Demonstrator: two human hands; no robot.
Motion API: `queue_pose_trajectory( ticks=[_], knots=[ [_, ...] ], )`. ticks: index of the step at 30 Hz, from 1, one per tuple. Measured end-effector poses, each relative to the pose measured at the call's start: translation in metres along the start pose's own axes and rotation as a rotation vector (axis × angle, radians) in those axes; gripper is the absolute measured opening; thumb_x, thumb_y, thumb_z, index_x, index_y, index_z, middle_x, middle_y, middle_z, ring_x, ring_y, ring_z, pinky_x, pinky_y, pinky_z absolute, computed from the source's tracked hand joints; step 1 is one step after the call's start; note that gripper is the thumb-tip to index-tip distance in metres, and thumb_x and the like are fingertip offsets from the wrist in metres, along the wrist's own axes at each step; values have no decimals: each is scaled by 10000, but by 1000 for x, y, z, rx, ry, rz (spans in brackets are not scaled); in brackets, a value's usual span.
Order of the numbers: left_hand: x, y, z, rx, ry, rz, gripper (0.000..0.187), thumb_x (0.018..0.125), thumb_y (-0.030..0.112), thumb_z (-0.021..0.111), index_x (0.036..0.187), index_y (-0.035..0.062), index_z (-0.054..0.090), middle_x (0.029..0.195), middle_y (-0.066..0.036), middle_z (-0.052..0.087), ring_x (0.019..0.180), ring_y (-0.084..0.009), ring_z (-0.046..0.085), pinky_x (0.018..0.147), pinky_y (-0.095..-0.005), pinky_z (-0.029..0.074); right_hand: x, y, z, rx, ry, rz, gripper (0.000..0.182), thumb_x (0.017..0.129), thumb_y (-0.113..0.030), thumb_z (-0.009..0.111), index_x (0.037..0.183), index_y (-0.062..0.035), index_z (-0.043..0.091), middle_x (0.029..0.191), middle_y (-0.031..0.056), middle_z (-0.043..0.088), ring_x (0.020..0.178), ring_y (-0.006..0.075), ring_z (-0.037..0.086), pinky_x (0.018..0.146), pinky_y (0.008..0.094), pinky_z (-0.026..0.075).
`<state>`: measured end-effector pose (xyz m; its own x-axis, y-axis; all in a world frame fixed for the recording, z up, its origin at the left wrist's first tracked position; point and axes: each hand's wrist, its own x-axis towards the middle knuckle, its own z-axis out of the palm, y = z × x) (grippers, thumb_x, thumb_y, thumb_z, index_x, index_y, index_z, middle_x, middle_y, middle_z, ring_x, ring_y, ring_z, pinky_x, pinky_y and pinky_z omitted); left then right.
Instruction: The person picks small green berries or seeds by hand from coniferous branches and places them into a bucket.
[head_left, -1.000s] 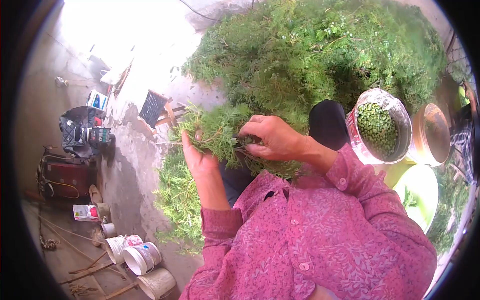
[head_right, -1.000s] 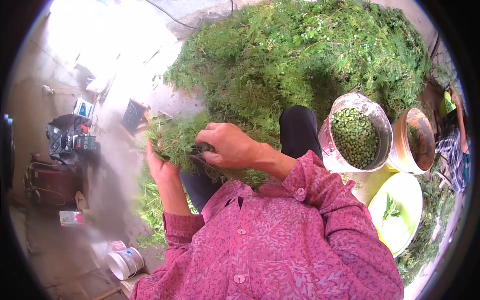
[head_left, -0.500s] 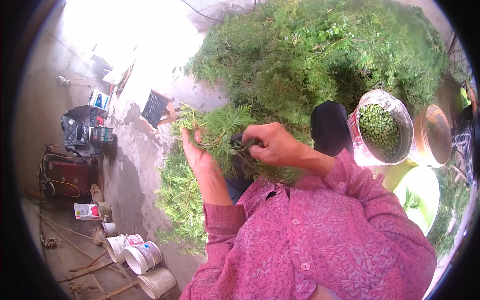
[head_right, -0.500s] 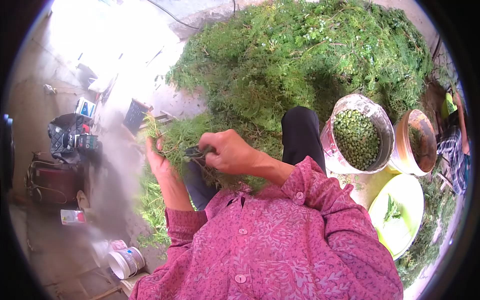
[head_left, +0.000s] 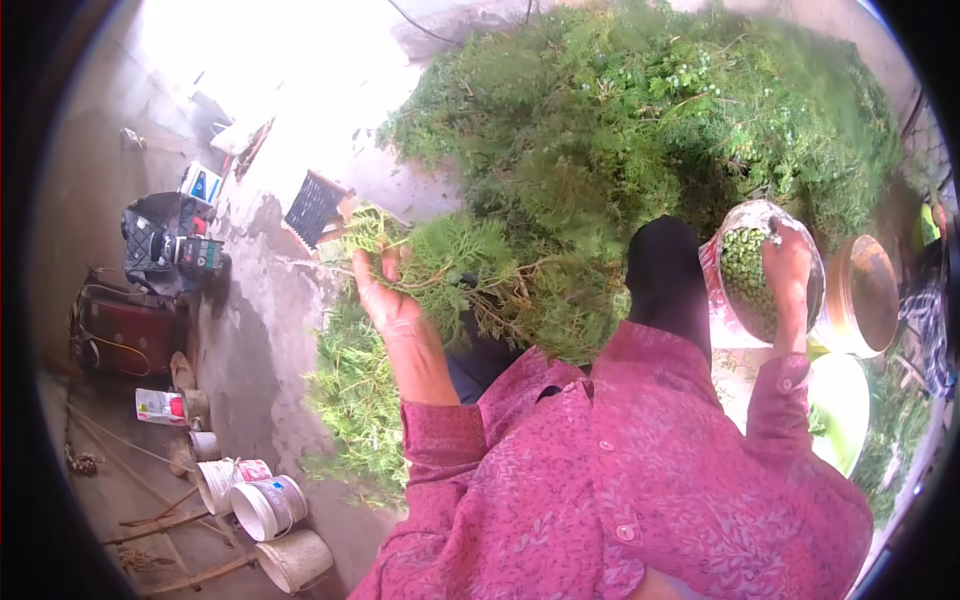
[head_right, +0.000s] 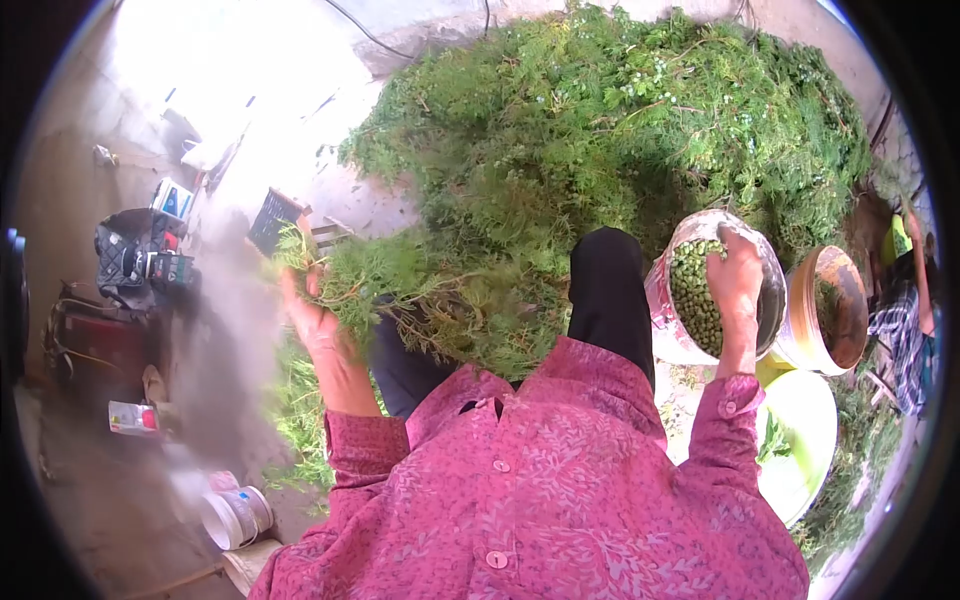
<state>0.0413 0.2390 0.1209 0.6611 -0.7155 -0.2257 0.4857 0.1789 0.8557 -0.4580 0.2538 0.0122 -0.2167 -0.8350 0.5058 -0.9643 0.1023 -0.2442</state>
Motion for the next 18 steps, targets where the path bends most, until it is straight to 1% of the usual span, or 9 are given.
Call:
queue_pose_trajectory(
  ticks=[2, 4, 5, 6, 7, 8, 10, 12, 18],
  knots=[
    [-8, -3, 5, -56, -38, -46, 468, 804, 440, 545, 1142, 130, 453, 794, -33, 519, 1055, -174, 401, 968, -468, 225, -12, -1, -3, -43, -112, -14, 345, 709, -133, 600, 1044, -51, 598, 952, 188, 620, 804, 313, 624, 718, 345, 487],
    [-7, -8, 7, 46, -19, -39, 452, 808, 440, 545, 1122, 125, 463, 765, -19, 514, 984, -173, 446, 976, -456, 223, -1, -59, -29, 517, -310, 199, 232, 708, -112, 606, 927, -40, 634, 829, 135, 641, 736, 237, 620, 657, 312, 486],
    [-3, -13, 6, 53, -31, -23, 442, 811, 428, 550, 1111, 116, 459, 754, -18, 505, 870, -188, 488, 919, -449, 307, 2, -89, -41, 743, -424, 254, 175, 709, -102, 611, 869, -34, 633, 769, 102, 629, 692, 195, 599, 629, 289, 477],
    [-8, -12, 13, 55, -40, -21, 442, 811, 428, 550, 1111, 116, 459, 754, -18, 505, 870, -188, 488, 919, -449, 307, 6, -120, -49, 972, -534, 305, 121, 710, -92, 615, 811, -29, 633, 710, 69, 616, 648, 152, 577, 600, 266, 468],
    [-18, -11, 21, 20, -39, -54, 432, 810, 415, 554, 1104, 115, 456, 757, -23, 504, 814, -187, 496, 876, -437, 347, 6, -151, -52, 1051, -510, 134, 76, 724, -83, 616, 763, -18, 612, 653, 26, 576, 596, 91, 520, 561, 229, 441],
    [-26, -10, 27, -14, -37, -87, 422, 809, 402, 559, 1098, 114, 452, 759, -28, 503, 759, -185, 504, 833, -424, 387, 6, -175, -56, 1090, -575, -23, 87, 733, -95, 619, 771, -16, 617, 676, 32, 590, 624, 91, 537, 577, 232, 448],
    [-33, -10, 31, -86, -71, -118, 413, 813, 382, 562, 1098, 109, 442, 753, -43, 497, 737, -178, 506, 779, -397, 419, -5, -239, -49, 1457, -942, -134, 183, 788, -130, 594, 915, 2, 586, 792, 46, 602, 703, 112, 557, 619, 243, 463],
    [-40, -12, 34, -89, -53, -92, 371, 830, 371, 548, 1070, 108, 444, 710, -31, 463, 735, -169, 506, 761, -392, 421, -8, -270, -56, 1747, -1123, 44, 259, 838, -175, 550, 1051, -29, 530, 861, 38, 592, 760, 122, 554, 658, 268, 480],
    [-57, -6, 50, -162, -60, -2, 257, 855, 339, 522, 948, 105, 474, 696, -9, 448, 608, -128, 427, 596, -295, 418, -16, -302, -43, 1977, -1124, 433, 331, 860, -214, 529, 1139, -47, 468, 928, 27, 558, 768, 110, 536, 662, 265, 493]
  ],
)
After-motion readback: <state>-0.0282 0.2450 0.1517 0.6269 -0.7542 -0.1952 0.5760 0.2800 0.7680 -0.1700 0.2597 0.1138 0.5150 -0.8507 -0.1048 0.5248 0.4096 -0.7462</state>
